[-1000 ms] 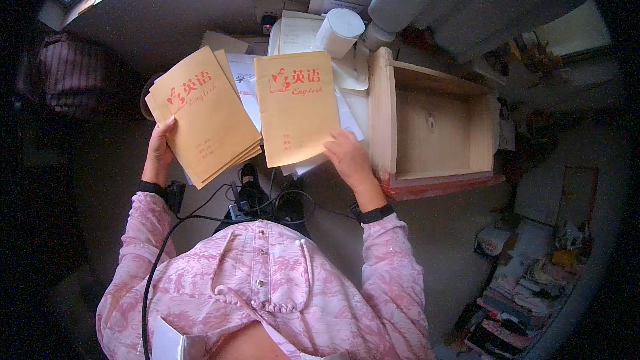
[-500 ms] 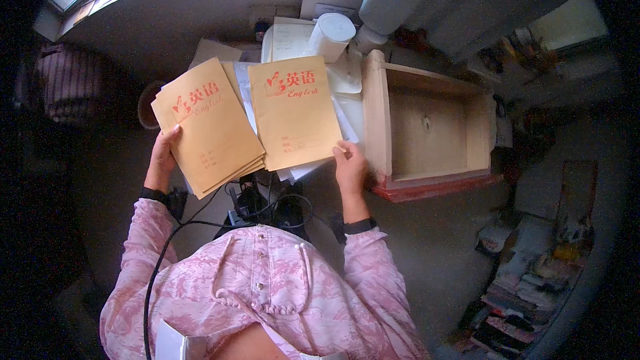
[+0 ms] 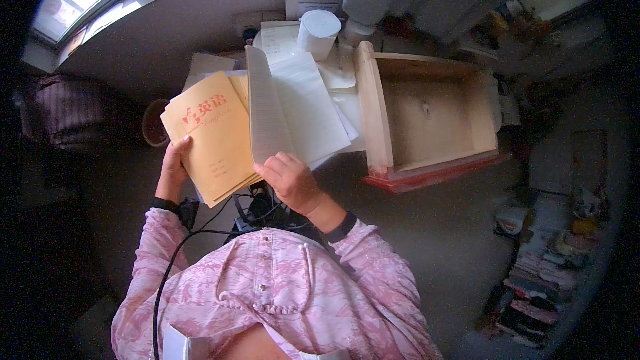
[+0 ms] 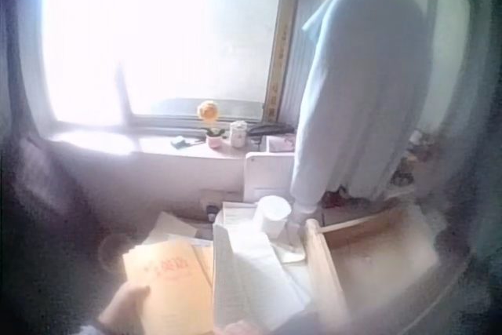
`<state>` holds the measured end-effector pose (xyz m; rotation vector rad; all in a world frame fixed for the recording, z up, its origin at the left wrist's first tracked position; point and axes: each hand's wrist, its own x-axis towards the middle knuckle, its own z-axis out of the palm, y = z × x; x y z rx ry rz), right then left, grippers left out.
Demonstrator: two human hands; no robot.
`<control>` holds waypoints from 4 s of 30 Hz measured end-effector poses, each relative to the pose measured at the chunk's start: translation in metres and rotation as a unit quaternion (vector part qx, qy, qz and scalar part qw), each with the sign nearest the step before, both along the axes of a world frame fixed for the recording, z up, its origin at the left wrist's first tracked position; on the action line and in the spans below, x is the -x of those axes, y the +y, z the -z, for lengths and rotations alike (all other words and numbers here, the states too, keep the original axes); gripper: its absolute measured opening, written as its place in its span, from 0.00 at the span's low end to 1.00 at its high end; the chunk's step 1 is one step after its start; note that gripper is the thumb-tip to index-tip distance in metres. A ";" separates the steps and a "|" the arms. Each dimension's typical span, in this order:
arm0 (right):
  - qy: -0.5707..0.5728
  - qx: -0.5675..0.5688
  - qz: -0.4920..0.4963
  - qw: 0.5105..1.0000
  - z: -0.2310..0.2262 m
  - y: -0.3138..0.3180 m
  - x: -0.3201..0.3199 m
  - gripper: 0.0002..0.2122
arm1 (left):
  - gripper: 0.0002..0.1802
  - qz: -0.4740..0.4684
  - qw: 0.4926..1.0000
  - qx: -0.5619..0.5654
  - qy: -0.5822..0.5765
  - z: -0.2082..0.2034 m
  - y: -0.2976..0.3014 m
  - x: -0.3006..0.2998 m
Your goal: The person sorts through a stack of yellow and white notebooks by flipping through the pages and then places some of the books into a wooden box.
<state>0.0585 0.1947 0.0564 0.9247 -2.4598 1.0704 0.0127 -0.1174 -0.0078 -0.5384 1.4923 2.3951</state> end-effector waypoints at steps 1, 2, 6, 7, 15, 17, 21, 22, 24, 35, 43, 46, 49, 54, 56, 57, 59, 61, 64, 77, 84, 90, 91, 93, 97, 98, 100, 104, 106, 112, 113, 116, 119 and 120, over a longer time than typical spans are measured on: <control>-0.005 0.003 -0.007 1.000 -0.001 -0.002 0.001 0.10 | 0.34 -0.001 1.000 -0.009 -0.003 -0.002 0.001 0.001; -0.009 0.005 -0.016 1.000 -0.002 -0.005 0.001 0.10 | 0.33 -0.002 1.000 -0.018 -0.005 -0.004 0.002 0.000; -0.009 0.035 -0.019 0.999 -0.007 -0.011 0.007 0.09 | 0.33 -0.005 1.000 0.002 0.001 -0.011 0.008 0.000; -0.011 0.042 0.023 0.999 -0.007 -0.009 0.009 0.10 | 0.33 -0.005 1.000 0.012 0.003 -0.012 0.007 0.001; -0.062 -0.159 0.285 0.943 0.020 0.063 0.001 0.23 | 0.33 -0.008 1.000 -0.013 0.010 -0.014 0.005 -0.004; -0.087 -0.181 0.183 0.962 0.026 0.053 -0.002 0.26 | 0.33 -0.012 1.000 -0.019 -0.003 -0.007 0.004 -0.003; -0.122 -0.242 0.108 0.957 0.059 0.047 0.003 0.34 | 0.33 -0.014 0.999 -0.037 0.002 -0.005 0.003 -0.003; -0.115 -0.257 0.108 0.953 0.066 0.048 0.005 0.34 | 0.33 -0.014 0.999 -0.043 0.012 -0.004 0.001 -0.002; -0.104 -0.289 0.110 0.945 0.075 0.048 0.006 0.34 | 0.33 -0.011 0.998 -0.055 0.027 0.001 -0.002 -0.003; -0.077 -0.054 0.129 0.987 0.082 0.078 0.019 0.06 | 0.34 -0.035 0.998 -0.052 0.029 0.011 -0.015 -0.012; -0.003 0.197 0.386 0.901 0.001 0.060 0.023 0.10 | 0.33 -0.010 0.992 -0.123 0.033 -0.002 0.003 -0.003; 0.060 0.087 0.243 0.964 -0.020 0.037 0.014 0.08 | 0.33 0.012 0.991 -0.130 0.027 0.015 0.026 0.009; 0.054 0.039 -0.010 0.998 -0.010 -0.003 0.019 0.08 | 0.30 0.039 0.995 -0.090 -0.023 0.029 0.054 0.019; -0.075 -0.102 -0.087 0.988 0.069 -0.043 -0.002 0.06 | 0.31 0.042 0.994 -0.068 -0.072 0.080 0.053 0.012; -0.073 -0.084 -0.082 0.990 0.078 -0.044 -0.007 0.06 | 0.37 -0.001 0.988 -0.111 -0.108 0.075 0.054 0.004; -0.074 -0.081 -0.091 0.990 0.076 -0.042 -0.005 0.06 | 0.35 -0.025 0.987 -0.096 -0.126 0.050 0.060 0.001; -0.074 -0.075 -0.113 0.988 0.071 -0.040 -0.003 0.06 | 0.31 0.026 0.995 -0.058 -0.074 0.059 0.057 0.003; -0.056 -0.059 -0.147 0.986 0.070 -0.038 -0.003 0.06 | 0.32 0.055 0.998 -0.012 -0.024 0.066 0.055 0.002; -0.052 -0.096 -0.137 0.984 0.064 -0.015 0.007 0.05 | 0.32 0.062 0.998 -0.029 -0.005 0.051 0.050 0.006; -0.040 -0.326 -0.009 0.944 0.077 0.062 0.025 0.29 | 0.33 0.001 0.999 -0.045 0.000 0.022 -0.015 -0.024; -0.131 -0.142 0.252 0.948 0.083 0.052 0.035 0.32 | 0.34 -0.027 0.998 -0.050 0.013 0.014 -0.013 -0.030; -0.239 -0.216 0.382 0.866 0.077 0.056 0.027 0.28 | 0.35 -0.007 0.994 -0.103 0.020 0.008 -0.001 -0.015; -0.232 -0.205 0.383 0.870 0.077 0.057 0.028 0.27 | 0.35 -0.006 0.994 -0.108 0.014 0.012 0.004 -0.012; -0.218 -0.180 0.389 0.877 0.087 0.064 0.029 0.24 | 0.35 0.007 0.994 -0.110 0.014 0.018 0.016 -0.005; -0.185 -0.099 0.364 0.907 0.099 0.069 0.029 0.16 | 0.34 0.039 0.999 -0.023 0.001 0.030 0.028 0.006; -0.184 -0.051 0.359 0.914 0.096 0.067 0.027 0.14 | 0.36 0.051 0.998 -0.021 0.004 0.027 0.029 0.006; -0.131 -0.013 0.345 0.929 0.087 0.061 0.022 0.07 | 0.35 0.053 0.998 -0.018 -0.001 0.031 0.032 0.007; 0.043 -0.055 0.187 0.980 0.031 0.019 0.009 0.05 | 0.35 0.058 0.998 -0.017 0.001 0.028 0.038 0.006; 0.059 -0.051 0.107 0.991 0.020 0.002 0.004 0.05 | 0.36 0.069 0.997 -0.033 0.007 0.023 0.041 0.006; 0.010 -0.049 0.033 0.998 0.032 -0.013 0.003 0.04 | 0.34 0.065 0.998 -0.012 -0.008 0.023 0.043 0.007; 0.003 -0.032 0.029 0.999 0.033 -0.009 0.005 0.04 | 0.33 0.063 0.998 -0.012 -0.009 0.023 0.045 0.007; -0.008 0.005 0.070 0.998 0.032 -0.002 0.007 0.04 | 0.33 0.058 0.998 -0.001 -0.010 0.018 0.046 0.006; -0.014 0.010 0.084 0.996 0.036 0.003 0.007 0.04 | 0.34 0.059 0.998 -0.007 -0.002 0.016 0.047 0.005; -0.015 0.009 0.080 0.997 0.037 0.004 0.006 0.04 | 0.34 0.060 0.998 -0.010 0.003 0.015 0.048 0.005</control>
